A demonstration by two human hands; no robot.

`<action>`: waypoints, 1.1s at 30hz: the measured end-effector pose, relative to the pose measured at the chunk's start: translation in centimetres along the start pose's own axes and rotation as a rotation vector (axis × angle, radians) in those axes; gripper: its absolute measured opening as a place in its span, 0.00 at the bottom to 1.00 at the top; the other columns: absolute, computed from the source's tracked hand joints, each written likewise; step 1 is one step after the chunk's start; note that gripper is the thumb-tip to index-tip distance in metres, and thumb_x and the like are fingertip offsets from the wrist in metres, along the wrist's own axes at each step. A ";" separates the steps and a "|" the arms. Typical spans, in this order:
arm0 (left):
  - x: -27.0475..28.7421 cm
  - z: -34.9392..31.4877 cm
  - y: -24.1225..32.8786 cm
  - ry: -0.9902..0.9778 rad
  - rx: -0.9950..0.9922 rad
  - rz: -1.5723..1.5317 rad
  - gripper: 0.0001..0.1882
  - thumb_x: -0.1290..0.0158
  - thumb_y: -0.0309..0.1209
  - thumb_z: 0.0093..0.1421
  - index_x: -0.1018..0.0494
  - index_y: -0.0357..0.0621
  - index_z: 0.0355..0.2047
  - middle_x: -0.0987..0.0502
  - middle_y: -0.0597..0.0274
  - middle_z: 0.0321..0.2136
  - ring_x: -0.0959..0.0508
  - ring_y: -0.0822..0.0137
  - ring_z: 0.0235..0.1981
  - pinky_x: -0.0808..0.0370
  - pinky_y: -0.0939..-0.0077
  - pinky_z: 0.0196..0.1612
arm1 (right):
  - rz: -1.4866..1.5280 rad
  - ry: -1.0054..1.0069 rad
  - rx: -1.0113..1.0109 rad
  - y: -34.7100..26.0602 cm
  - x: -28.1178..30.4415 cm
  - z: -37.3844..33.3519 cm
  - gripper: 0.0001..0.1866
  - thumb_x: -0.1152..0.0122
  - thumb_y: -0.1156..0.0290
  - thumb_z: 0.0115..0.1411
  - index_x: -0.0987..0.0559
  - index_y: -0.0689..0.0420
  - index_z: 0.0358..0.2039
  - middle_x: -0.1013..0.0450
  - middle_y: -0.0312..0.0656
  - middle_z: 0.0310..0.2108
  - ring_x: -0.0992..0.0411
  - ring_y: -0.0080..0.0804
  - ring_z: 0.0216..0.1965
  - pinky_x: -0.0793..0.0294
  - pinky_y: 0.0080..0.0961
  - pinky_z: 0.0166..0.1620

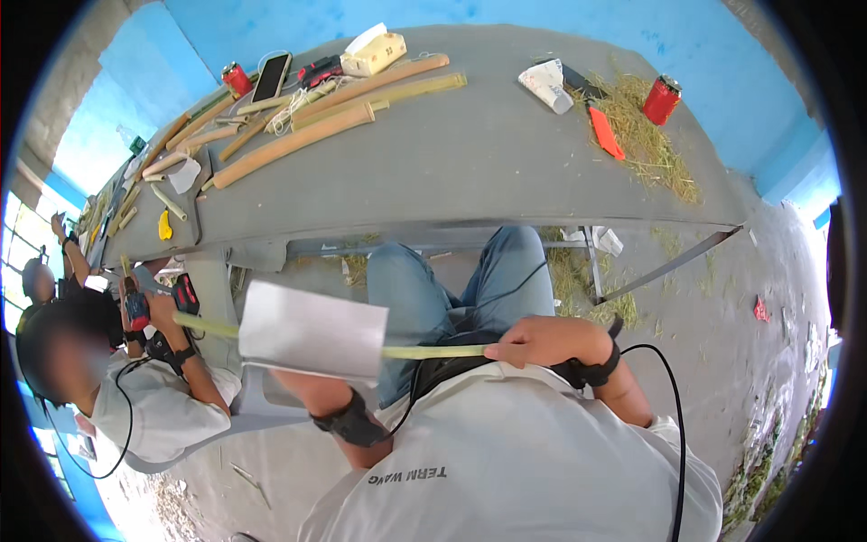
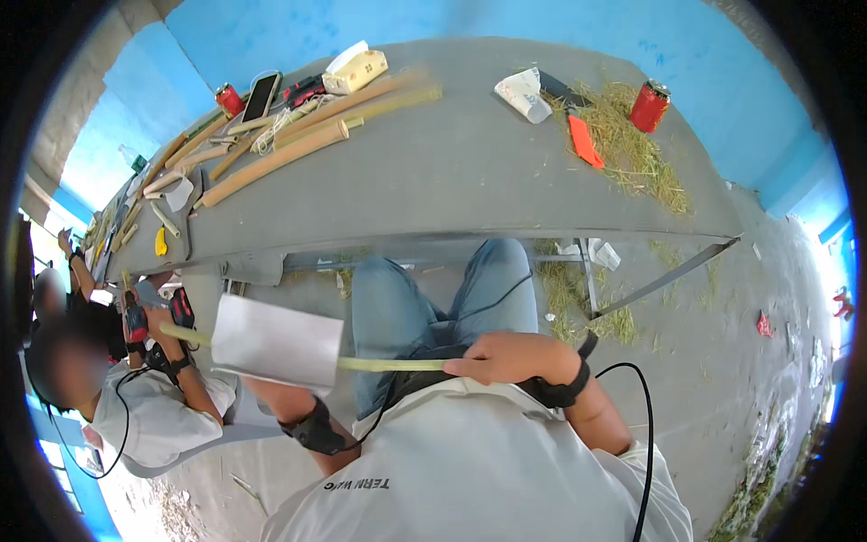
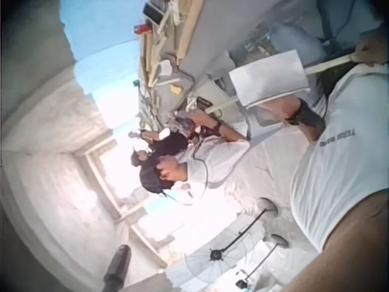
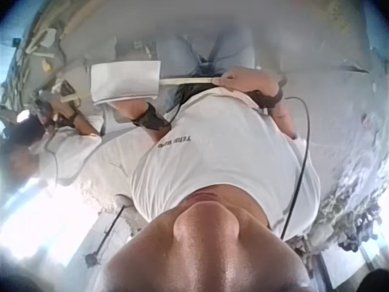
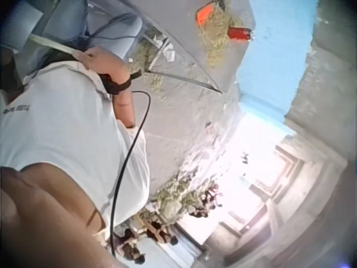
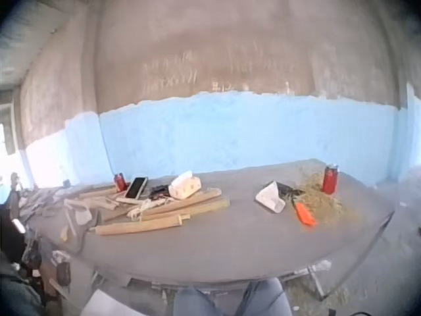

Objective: Using sandpaper to smooth the surface of a bamboo cylinder in a workshop environment.

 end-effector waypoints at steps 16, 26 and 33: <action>3.5 0.6 -4.5 0.038 0.207 -0.297 0.27 0.50 0.42 0.69 0.33 0.31 0.59 0.22 0.44 0.48 0.18 0.55 0.44 0.17 0.59 0.45 | -0.102 -0.002 -0.141 3.4 1.4 -3.0 0.35 0.50 0.39 0.69 0.18 0.61 0.24 0.25 0.38 0.20 0.30 0.29 0.25 0.29 0.29 0.33; -0.8 -0.4 -1.1 0.073 0.363 -0.656 0.29 0.47 0.44 0.68 0.35 0.31 0.59 0.25 0.46 0.52 0.20 0.56 0.46 0.19 0.60 0.47 | -0.070 -0.021 -0.021 0.3 0.2 -1.2 0.32 0.49 0.42 0.70 0.17 0.57 0.25 0.27 0.36 0.19 0.31 0.27 0.24 0.31 0.29 0.32; 3.0 1.3 -2.1 -0.101 -0.040 -0.088 0.27 0.46 0.41 0.67 0.33 0.34 0.59 0.22 0.46 0.49 0.18 0.56 0.43 0.18 0.59 0.44 | -0.012 -0.048 -0.123 4.2 -0.3 -2.8 0.34 0.49 0.39 0.69 0.18 0.58 0.23 0.26 0.36 0.20 0.31 0.24 0.25 0.30 0.28 0.34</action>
Point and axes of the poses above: each hand's wrist, its own z-axis towards the middle knuckle, its own x-axis out of the back of the hand, y = z × x, the point moved 6 cm from there along z, towards the middle knuckle
